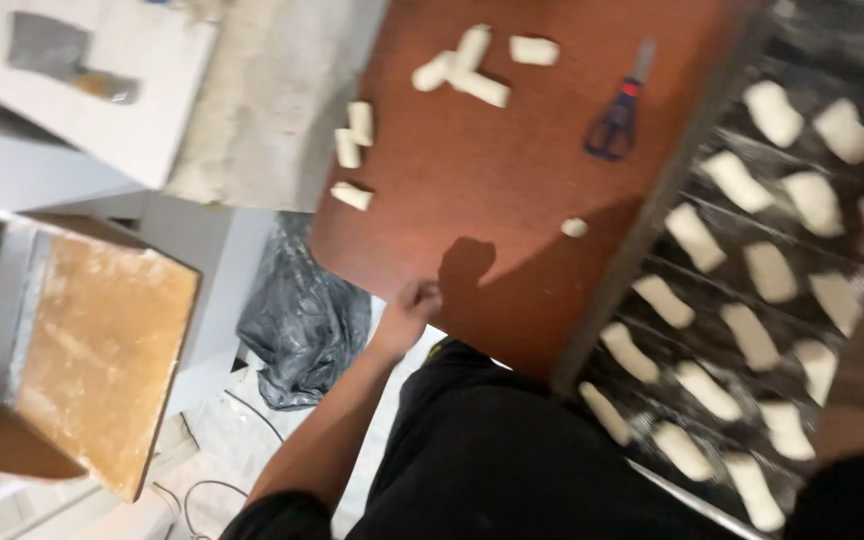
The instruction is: Using a dough divider machine, cutting dough strips with scissors, and arranging pieces on baking trays.
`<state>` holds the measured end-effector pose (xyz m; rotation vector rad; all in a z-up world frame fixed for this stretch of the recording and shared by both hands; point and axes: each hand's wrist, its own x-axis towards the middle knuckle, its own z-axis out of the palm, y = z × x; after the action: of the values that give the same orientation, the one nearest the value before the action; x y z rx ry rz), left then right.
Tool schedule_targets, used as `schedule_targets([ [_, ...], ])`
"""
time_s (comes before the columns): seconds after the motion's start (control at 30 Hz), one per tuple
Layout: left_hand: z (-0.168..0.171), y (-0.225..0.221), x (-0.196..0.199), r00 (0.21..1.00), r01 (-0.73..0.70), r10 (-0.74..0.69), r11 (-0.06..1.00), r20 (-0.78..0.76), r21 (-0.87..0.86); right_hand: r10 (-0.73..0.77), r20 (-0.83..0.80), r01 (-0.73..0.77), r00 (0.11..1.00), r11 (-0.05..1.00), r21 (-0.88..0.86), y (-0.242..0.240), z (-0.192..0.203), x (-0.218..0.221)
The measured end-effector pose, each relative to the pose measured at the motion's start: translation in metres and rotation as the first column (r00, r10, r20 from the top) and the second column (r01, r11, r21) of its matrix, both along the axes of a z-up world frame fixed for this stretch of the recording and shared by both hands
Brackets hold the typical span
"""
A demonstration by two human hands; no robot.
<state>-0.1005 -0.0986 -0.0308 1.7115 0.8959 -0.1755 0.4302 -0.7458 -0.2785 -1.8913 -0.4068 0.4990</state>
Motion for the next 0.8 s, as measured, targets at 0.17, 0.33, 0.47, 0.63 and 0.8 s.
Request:
schedule_targets([
  [0.17,-0.036,0.127,0.036,0.991,0.120,-0.131,0.687,-0.039,0.716,-0.138,0.586,0.272,0.798,0.951,-0.148,0.197,0.214,-0.190],
  [0.33,-0.075,0.208,0.068,0.912,0.410,-0.190,0.372,-0.364,0.833,0.004,0.782,0.198,0.623,0.967,-0.162,0.364,0.313,-0.284],
  [0.47,-0.059,0.227,0.082,0.923,0.281,-0.367,0.427,-0.119,0.859,-0.090,0.453,0.235,0.887,0.932,-0.275,0.425,0.303,-0.304],
  [0.63,-0.084,0.246,0.136,0.958,-0.093,-0.160,0.614,0.239,0.783,-0.042,0.306,0.175,0.951,0.889,-0.423,0.479,0.310,-0.307],
  [0.8,-0.060,0.230,0.197,0.993,-0.103,0.112,0.653,0.038,0.750,-0.002,0.265,0.127,0.964,0.881,-0.456,0.515,0.278,-0.265],
])
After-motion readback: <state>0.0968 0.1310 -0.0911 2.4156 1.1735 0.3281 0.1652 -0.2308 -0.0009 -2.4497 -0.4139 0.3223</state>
